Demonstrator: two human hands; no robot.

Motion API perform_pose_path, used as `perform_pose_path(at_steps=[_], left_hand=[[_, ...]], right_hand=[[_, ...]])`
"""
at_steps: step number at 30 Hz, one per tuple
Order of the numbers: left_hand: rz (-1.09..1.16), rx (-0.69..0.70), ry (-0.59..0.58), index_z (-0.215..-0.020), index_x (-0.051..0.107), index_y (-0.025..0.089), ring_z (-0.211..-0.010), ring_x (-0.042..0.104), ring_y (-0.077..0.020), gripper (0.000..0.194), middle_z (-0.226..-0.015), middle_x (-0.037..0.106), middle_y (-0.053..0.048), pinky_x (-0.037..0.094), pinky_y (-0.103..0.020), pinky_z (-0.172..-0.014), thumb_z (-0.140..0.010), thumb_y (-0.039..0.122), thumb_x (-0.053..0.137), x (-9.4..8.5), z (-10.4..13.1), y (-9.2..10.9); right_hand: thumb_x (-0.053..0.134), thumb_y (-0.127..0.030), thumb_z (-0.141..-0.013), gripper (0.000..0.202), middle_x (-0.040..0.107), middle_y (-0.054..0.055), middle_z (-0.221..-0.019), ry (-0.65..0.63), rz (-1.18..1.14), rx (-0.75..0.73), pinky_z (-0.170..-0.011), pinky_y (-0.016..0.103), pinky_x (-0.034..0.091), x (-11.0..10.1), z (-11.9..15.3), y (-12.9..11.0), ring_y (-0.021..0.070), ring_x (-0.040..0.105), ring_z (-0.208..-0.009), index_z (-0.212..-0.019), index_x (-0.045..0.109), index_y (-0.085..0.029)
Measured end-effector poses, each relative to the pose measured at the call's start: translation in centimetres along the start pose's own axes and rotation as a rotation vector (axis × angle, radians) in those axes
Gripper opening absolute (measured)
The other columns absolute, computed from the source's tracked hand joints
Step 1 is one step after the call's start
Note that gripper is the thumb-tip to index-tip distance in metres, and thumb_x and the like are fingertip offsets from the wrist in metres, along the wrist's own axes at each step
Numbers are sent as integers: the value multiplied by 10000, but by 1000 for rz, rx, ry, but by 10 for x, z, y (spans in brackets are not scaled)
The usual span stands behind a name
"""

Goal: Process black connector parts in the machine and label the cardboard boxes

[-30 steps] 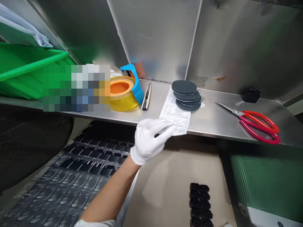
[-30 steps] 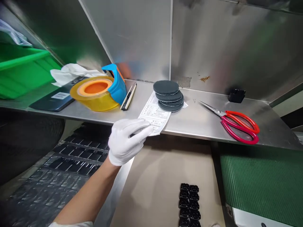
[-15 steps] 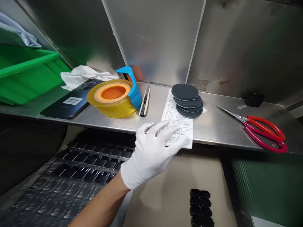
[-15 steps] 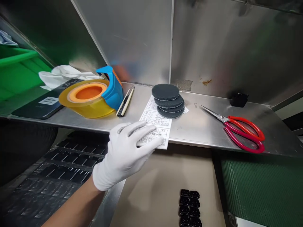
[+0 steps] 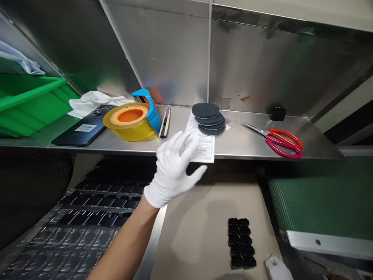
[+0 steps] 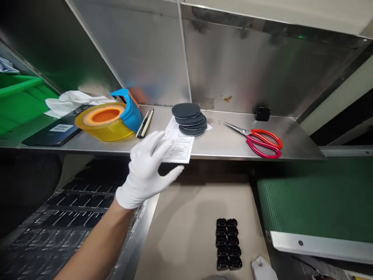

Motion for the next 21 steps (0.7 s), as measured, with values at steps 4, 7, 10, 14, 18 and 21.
perform_pose_path(at_steps=[4, 7, 10, 14, 18, 21], left_hand=[[328, -149, 335, -1232, 717, 262, -1208, 676, -336, 407, -1258, 725, -101, 536, -549, -1044, -836, 169, 732, -43, 33, 27], [532, -473, 437, -962, 779, 248, -949, 739, -284, 149, -985, 773, -55, 601, -463, -873, -848, 171, 721, -28, 102, 59], [718, -992, -166, -865, 757, 221, -851, 740, -267, 228, -889, 778, -67, 607, -382, -777, -906, 427, 668, 71, 207, 96], [670, -1244, -657, -744, 629, 211, -792, 686, -254, 519, -792, 718, -72, 562, -342, -742, -856, 703, 507, 155, 340, 127], [586, -1262, -826, -605, 493, 212, -668, 614, -199, 487, -614, 585, -16, 467, -276, -601, -802, 631, 646, 167, 391, 117], [617, -1328, -946, -636, 509, 189, -507, 514, -118, 411, -572, 548, 20, 369, -229, -496, -890, 482, 645, 172, 398, 107]], right_hand=[[631, -422, -744, 294, 618, 25, -576, -32, -38, -73, -609, 314, 443, 8, 6, -3, 208, 572, -598, -522, 536, -255], [601, -403, -761, 337, 569, 4, -544, 3, -126, -140, -601, 290, 394, 9, 14, -12, 170, 490, -577, -502, 468, -232], [653, -401, -866, 310, 642, 4, -689, 35, -193, -126, -683, 274, 470, 11, 19, -13, 152, 560, -669, -642, 594, -195], [628, -439, -999, 298, 689, 68, -1154, 86, -253, -95, -863, 361, 584, 11, 32, 3, 188, 668, -972, -1127, 683, -175], [618, -412, -1013, 314, 642, 89, -1314, 94, -273, -104, -939, 402, 591, 10, 45, 23, 225, 655, -1109, -1250, 660, -209], [611, -432, -1013, 294, 661, 80, -1266, 51, -241, -172, -905, 375, 591, 13, 38, 19, 208, 659, -1058, -1194, 680, -211]])
Point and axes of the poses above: each hand's wrist, its own z-axis away from the middle knuckle, its own x-axis out of the palm, y = z × x, the point moved 7 cm from there along -z, towards the middle knuckle
